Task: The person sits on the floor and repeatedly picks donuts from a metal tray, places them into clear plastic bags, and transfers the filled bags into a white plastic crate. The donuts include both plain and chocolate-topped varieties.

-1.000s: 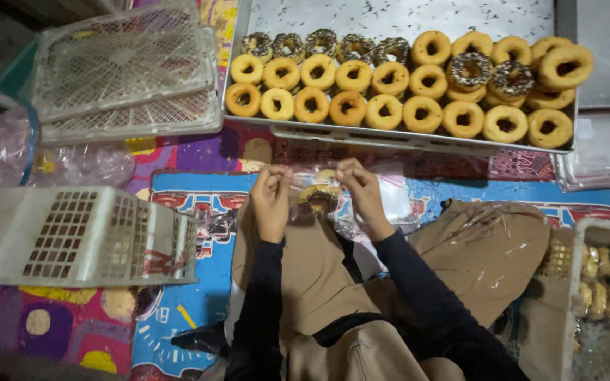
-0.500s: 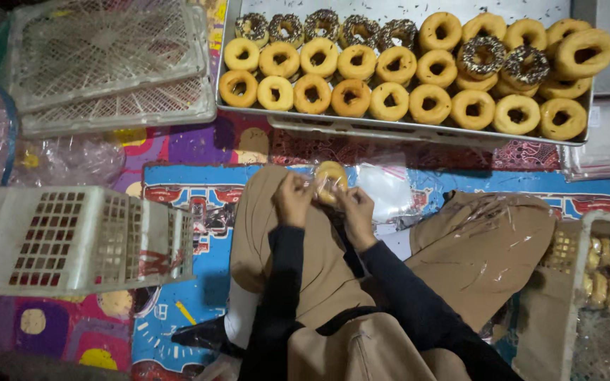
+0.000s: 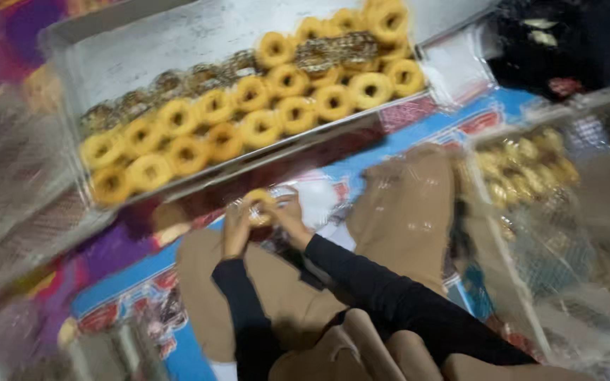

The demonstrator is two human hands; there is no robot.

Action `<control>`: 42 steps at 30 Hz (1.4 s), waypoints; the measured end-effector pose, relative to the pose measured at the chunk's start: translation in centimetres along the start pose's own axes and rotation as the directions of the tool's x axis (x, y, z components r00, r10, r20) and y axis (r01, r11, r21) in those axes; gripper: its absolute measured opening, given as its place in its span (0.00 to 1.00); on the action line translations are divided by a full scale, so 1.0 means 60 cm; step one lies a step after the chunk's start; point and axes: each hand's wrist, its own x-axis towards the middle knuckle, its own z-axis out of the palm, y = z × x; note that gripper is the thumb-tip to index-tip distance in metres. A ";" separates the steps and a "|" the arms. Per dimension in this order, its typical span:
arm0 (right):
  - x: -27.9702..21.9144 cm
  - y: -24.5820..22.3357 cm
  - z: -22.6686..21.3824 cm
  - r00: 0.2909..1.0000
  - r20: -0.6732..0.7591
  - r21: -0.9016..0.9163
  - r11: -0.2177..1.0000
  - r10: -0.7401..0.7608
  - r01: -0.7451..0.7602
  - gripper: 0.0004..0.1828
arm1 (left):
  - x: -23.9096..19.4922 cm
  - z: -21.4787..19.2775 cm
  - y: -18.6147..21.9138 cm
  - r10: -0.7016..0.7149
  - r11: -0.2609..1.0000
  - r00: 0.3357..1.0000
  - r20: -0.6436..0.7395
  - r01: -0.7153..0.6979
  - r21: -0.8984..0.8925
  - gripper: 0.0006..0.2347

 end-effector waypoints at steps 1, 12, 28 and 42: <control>-0.009 -0.024 -0.017 0.999 0.042 0.001 0.999 -0.034 0.034 0.45 | -0.012 0.016 0.018 -0.152 0.949 0.988 0.027 0.153 -0.274 0.19; -0.252 -0.437 -0.567 0.782 -0.069 -0.821 0.481 -0.620 0.308 0.47 | -0.110 0.313 0.355 0.326 0.945 0.729 0.602 -0.239 -0.223 0.27; -0.155 -0.252 -0.894 0.652 -0.252 -0.964 0.126 -0.715 -0.234 0.50 | -0.103 0.191 0.268 -0.145 0.917 0.939 0.312 0.246 -0.315 0.19; -0.199 -0.223 -0.902 0.677 -0.723 0.128 0.990 0.138 -0.064 0.14 | -0.110 0.154 0.234 -0.175 0.866 0.973 0.149 0.224 -0.447 0.21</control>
